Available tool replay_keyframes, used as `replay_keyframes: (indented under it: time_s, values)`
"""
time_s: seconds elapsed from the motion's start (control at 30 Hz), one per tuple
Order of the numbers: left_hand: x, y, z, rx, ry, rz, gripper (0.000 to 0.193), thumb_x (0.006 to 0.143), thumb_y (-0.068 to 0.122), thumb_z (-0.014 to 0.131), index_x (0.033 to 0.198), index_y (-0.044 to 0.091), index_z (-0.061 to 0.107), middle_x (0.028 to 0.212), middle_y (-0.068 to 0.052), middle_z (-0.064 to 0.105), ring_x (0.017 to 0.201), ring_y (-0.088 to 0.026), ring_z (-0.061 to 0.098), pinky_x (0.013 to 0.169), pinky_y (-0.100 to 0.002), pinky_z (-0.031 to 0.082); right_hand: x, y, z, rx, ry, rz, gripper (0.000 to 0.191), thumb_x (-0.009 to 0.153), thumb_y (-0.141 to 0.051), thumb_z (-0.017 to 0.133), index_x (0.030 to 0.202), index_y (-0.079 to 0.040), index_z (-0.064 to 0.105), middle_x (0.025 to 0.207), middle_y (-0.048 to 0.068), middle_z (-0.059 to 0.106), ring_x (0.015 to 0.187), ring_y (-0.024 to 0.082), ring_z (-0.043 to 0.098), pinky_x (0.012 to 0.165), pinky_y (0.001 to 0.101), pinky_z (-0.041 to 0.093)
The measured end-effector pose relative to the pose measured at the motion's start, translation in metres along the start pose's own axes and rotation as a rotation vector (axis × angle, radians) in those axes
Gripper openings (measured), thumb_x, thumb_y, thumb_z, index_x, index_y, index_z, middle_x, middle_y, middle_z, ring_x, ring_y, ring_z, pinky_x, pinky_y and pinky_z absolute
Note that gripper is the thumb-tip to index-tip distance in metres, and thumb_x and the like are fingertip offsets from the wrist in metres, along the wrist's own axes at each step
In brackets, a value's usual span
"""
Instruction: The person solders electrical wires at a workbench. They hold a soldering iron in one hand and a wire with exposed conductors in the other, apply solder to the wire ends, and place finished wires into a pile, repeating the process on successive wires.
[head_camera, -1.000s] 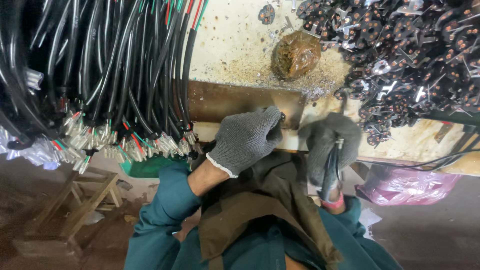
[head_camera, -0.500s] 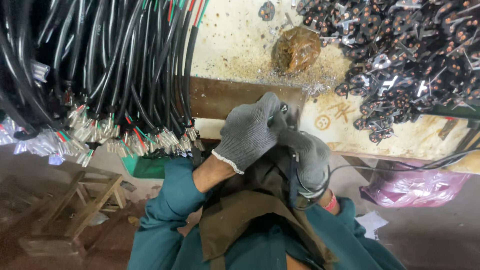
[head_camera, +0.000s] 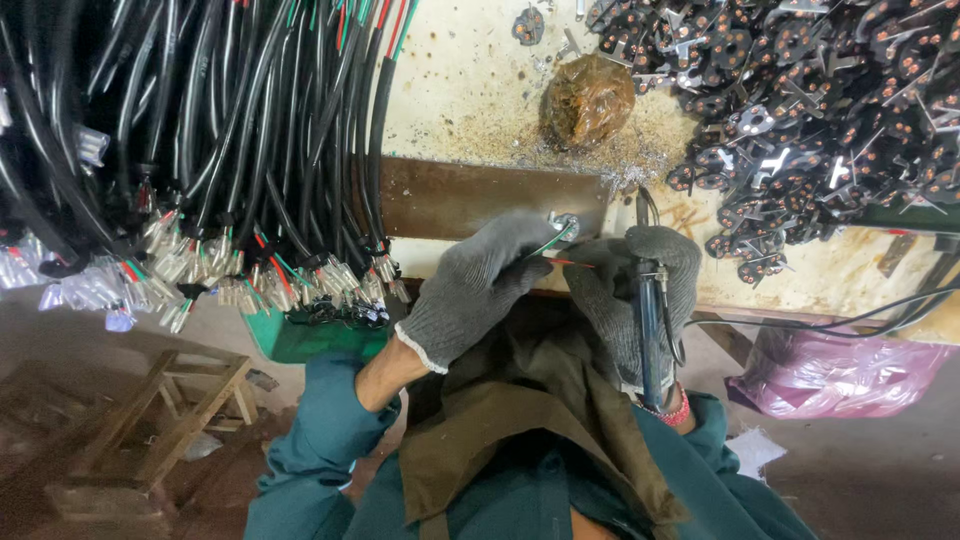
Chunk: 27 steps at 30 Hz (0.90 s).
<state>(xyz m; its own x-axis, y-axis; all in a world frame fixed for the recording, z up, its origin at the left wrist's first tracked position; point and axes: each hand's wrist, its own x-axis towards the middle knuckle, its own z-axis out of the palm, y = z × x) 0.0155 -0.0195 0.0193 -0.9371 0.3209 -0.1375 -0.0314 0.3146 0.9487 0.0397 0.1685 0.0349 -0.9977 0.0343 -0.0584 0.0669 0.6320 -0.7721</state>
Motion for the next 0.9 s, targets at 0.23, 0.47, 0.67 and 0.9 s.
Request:
replay_keyframes:
  time_s: [0.23,0.47,0.67,0.9]
  values:
    - [-0.009,-0.015,0.018,-0.159,0.036,-0.121,0.014,0.097,0.01,0.072,0.109,0.005,0.067,0.1,-0.012,0.07,0.09,-0.031,0.071,0.081,-0.039,0.057,-0.004,0.006,0.009,-0.099,0.146,-0.042,0.025,0.08,-0.011,0.087,0.098,-0.006,0.07,0.104,0.012,0.062,0.098,0.032,0.056,0.09,0.0456,0.044]
    - [-0.004,-0.017,0.003,0.191,0.067,0.14,0.014,0.099,0.011,0.071,0.109,0.009,0.062,0.106,-0.013,0.065,0.097,-0.037,0.068,0.08,-0.045,0.056,-0.004,0.004,0.009,0.306,0.161,0.139,0.036,0.075,-0.015,0.084,0.107,-0.017,0.067,0.092,0.001,0.064,0.085,0.025,0.057,0.083,0.0421,0.047]
    - [-0.002,-0.012,0.007,0.227,0.06,0.161,0.018,0.094,0.014,0.074,0.11,0.009,0.066,0.104,-0.014,0.068,0.093,-0.036,0.069,0.076,-0.045,0.054,0.008,0.013,0.006,-0.314,-0.031,-0.178,0.018,0.082,-0.01,0.084,0.095,-0.01,0.073,0.087,0.011,0.065,0.086,0.033,0.059,0.08,0.0464,0.044]
    - [0.003,-0.011,0.007,-0.085,0.103,-0.003,0.013,0.097,0.011,0.074,0.106,0.005,0.067,0.105,-0.012,0.07,0.092,-0.027,0.072,0.082,-0.035,0.057,-0.006,0.014,0.014,0.365,0.087,0.366,0.03,0.086,-0.003,0.076,0.111,-0.005,0.06,0.088,0.005,0.068,0.075,0.018,0.056,0.07,0.0335,0.045]
